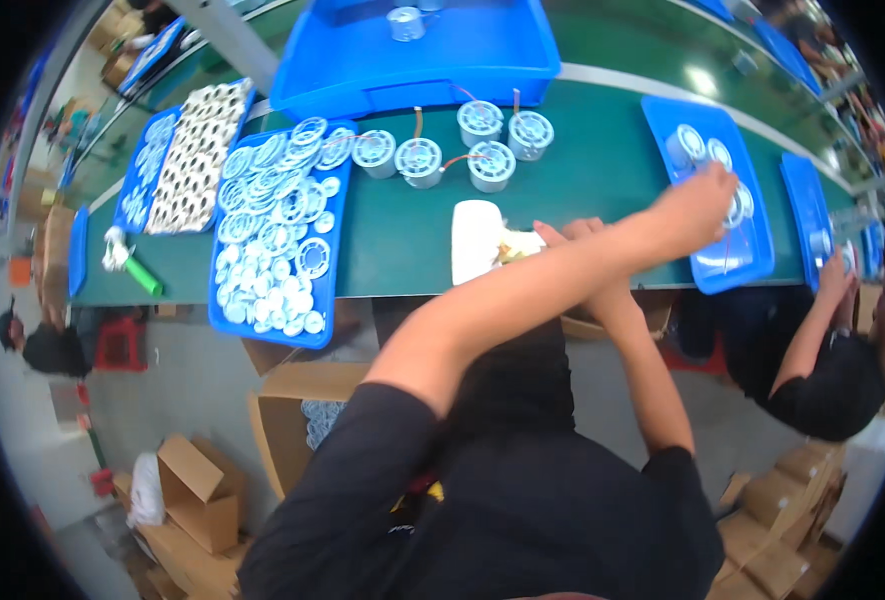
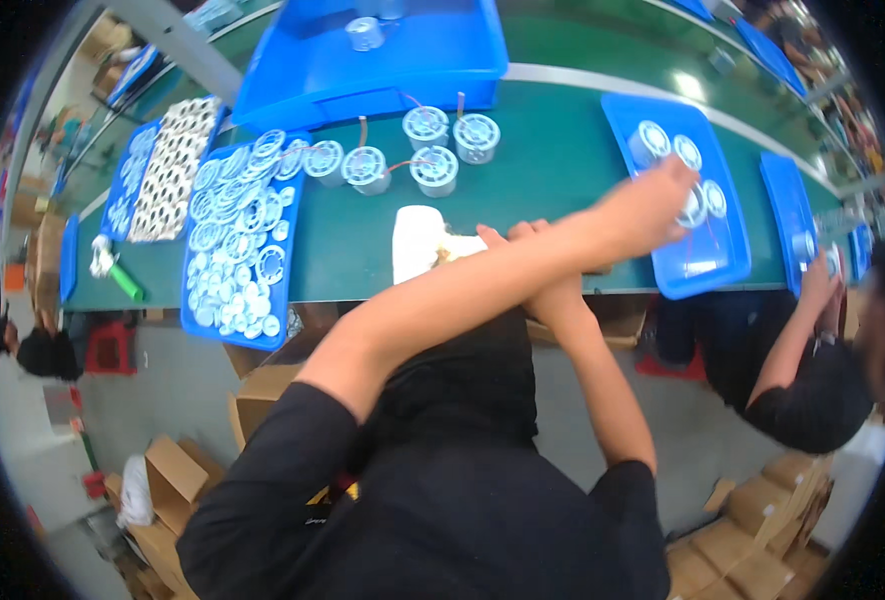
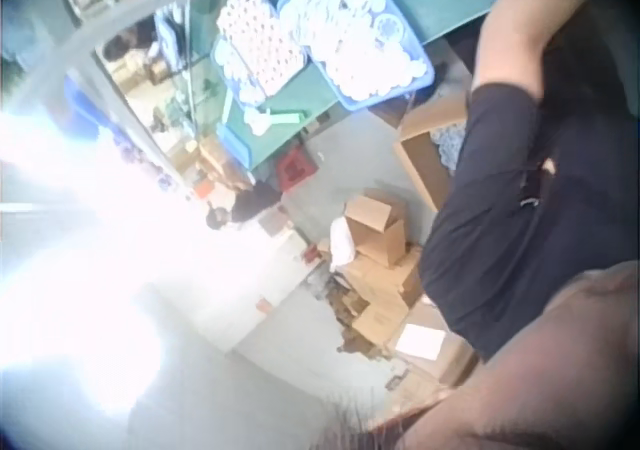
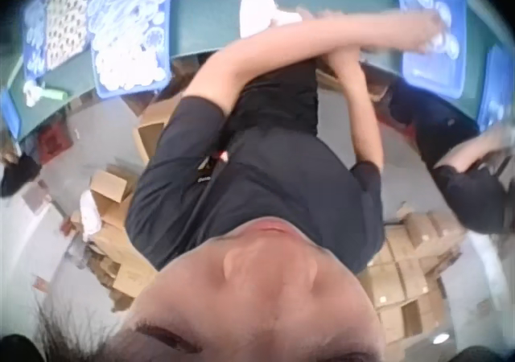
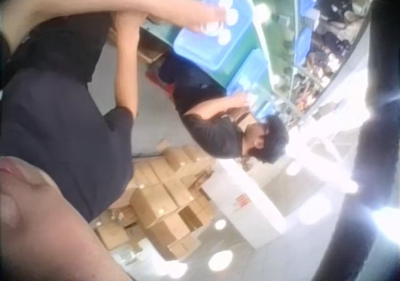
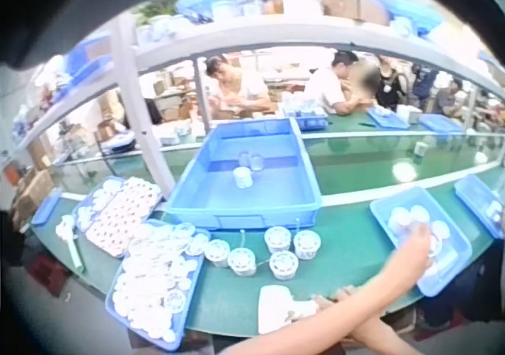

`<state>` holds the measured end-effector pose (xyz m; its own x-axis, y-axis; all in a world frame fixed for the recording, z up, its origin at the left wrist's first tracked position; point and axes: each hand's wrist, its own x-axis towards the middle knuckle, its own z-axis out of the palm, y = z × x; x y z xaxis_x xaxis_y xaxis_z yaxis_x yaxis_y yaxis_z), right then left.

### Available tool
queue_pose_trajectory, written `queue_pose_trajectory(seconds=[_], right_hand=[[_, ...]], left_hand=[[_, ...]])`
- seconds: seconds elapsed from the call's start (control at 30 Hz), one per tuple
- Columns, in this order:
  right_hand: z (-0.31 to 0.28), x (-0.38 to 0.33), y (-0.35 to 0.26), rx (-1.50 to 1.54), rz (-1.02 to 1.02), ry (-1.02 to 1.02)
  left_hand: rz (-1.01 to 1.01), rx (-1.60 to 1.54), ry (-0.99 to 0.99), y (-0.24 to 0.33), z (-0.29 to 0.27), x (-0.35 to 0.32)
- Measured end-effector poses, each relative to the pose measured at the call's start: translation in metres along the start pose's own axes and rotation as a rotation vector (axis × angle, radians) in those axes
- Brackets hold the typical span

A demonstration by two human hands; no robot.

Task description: Assembling white plastic electronic components by attaching wires and using a rubber mallet at a factory workbench.

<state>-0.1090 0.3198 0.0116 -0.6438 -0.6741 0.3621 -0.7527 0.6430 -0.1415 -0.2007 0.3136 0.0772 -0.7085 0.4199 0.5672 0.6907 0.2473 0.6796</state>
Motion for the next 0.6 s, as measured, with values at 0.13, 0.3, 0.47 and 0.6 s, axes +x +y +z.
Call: queue_pose_trajectory(seconds=[0.13, 0.3, 0.47, 0.6], right_hand=[[0.002, 0.018, -0.019, 0.009, -0.117, 0.060], [-0.029, 0.005, 0.010, 0.251, 0.021, 0.100], [-0.063, 0.097, -0.039, 0.580, 0.136, 0.115], [-0.001, 0.216, -0.050, 0.251, 0.120, -0.117]], left_hand=[[-0.239, 0.252, -0.199, -0.061, 0.059, 0.002], [0.093, 0.147, 0.080, 0.027, -0.035, -0.035], [-0.715, 0.327, 0.876, 0.045, -0.188, -0.213], [-0.721, 0.551, 0.710, -0.019, -0.185, -0.242]])
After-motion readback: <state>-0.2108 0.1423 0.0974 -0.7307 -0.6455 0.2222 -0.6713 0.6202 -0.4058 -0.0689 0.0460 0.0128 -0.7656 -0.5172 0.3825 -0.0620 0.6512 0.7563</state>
